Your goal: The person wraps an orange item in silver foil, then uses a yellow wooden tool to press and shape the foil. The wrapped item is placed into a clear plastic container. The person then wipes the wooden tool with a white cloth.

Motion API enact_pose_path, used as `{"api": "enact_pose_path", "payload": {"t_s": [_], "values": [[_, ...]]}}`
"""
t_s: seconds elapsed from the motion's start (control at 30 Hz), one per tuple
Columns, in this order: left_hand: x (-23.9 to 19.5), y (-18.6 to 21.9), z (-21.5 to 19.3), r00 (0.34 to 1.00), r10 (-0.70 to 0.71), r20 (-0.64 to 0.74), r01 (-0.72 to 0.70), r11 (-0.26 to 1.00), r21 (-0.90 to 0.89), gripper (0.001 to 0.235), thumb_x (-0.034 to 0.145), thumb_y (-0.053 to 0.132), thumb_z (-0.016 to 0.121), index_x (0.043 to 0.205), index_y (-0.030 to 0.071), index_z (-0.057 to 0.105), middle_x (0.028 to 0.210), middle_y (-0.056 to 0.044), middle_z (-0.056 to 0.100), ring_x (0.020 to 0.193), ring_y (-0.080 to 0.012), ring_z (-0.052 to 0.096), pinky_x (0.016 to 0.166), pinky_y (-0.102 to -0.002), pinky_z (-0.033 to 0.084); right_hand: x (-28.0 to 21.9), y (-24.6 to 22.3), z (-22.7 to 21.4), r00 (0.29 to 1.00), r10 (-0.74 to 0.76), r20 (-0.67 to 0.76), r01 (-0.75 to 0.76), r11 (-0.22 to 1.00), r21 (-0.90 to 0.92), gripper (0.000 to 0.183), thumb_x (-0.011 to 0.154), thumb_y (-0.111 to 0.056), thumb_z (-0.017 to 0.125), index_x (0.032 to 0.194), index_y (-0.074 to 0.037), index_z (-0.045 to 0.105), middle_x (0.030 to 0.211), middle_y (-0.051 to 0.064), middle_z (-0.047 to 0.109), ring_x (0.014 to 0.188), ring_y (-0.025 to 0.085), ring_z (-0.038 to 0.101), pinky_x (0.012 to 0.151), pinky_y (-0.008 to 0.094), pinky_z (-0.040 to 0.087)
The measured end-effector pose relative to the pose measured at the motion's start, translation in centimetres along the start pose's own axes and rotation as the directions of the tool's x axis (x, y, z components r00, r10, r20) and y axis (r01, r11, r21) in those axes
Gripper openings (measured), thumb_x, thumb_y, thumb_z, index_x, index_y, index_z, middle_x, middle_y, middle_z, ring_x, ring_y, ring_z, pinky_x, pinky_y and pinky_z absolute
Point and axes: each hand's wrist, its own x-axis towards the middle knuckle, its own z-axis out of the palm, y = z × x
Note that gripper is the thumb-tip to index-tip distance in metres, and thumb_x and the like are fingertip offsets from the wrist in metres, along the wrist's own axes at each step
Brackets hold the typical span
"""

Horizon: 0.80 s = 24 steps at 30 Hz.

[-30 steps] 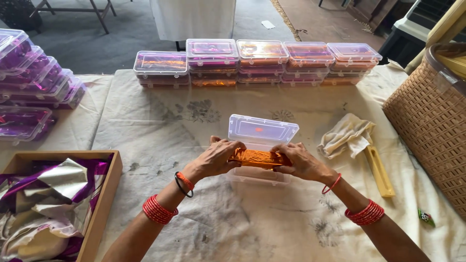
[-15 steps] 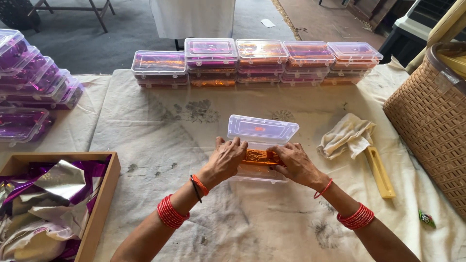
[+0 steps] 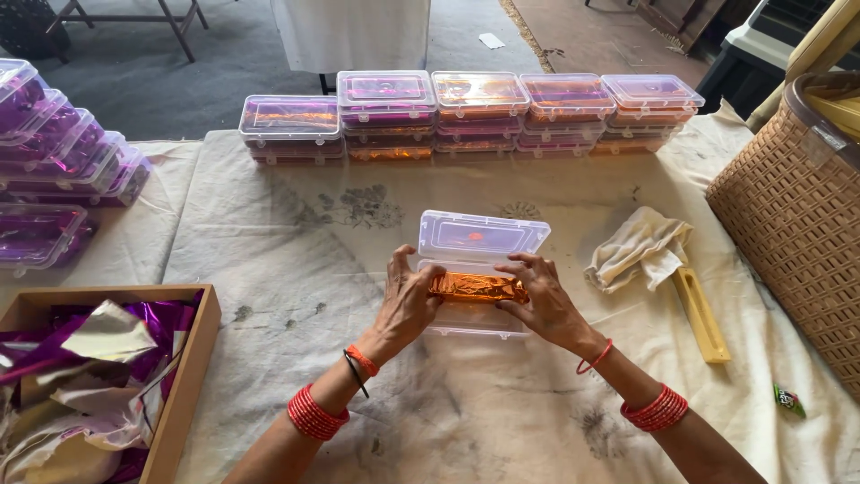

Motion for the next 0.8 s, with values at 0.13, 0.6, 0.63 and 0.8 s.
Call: {"api": "enact_pose_path", "payload": {"t_s": [0.13,0.6,0.63,0.8], "values": [[0.3,-0.2,0.2,0.999,-0.042,-0.026,0.039,0.992,-0.120,0.046,0.069,-0.002,0.080,0.113,0.002,0.066,0.126,-0.031,0.048,0.128,-0.0472,0.043,0.101,-0.053,0.051,-1.8,2.2,2.3,0.960,0.254,-0.114,-0.227,0.951,0.210,0.066,0.081,-0.033,0.085,0.132,-0.007,0.052,0.136,0.017,0.044,0.122,0.028,0.053,0.101,0.036,0.055],[1.7,-1.0,-1.3,0.988,-0.114,0.102,0.134,0.967,-0.216,0.048,0.075,0.008,0.085,0.120,0.011,0.070,0.109,-0.018,0.065,0.094,-0.0293,0.070,0.084,-0.037,0.062,0.3,4.0,1.8,0.907,0.419,0.049,-0.397,0.807,0.438,0.064,0.081,-0.026,0.084,0.133,0.001,0.056,0.120,0.012,0.072,0.110,0.019,0.071,0.096,0.033,0.059],[1.8,-0.4,-1.9,0.986,-0.132,0.106,0.153,0.961,-0.229,0.053,0.075,0.007,0.084,0.124,0.013,0.065,0.106,-0.018,0.064,0.091,-0.0300,0.070,0.081,-0.040,0.061,0.3,3.9,1.9,0.906,0.422,0.035,-0.393,0.806,0.443,0.063,0.081,-0.026,0.084,0.131,0.001,0.058,0.118,0.012,0.073,0.109,0.019,0.071,0.094,0.033,0.060],[1.9,-0.5,-2.3,0.975,-0.181,0.128,0.209,0.944,-0.254,0.064,0.076,0.003,0.081,0.129,0.015,0.047,0.101,-0.019,0.062,0.083,-0.0333,0.070,0.075,-0.048,0.057,0.6,3.3,1.8,0.897,0.442,0.022,-0.406,0.801,0.440,0.061,0.080,-0.025,0.084,0.129,0.002,0.060,0.114,0.013,0.075,0.104,0.018,0.072,0.089,0.032,0.061]]}}
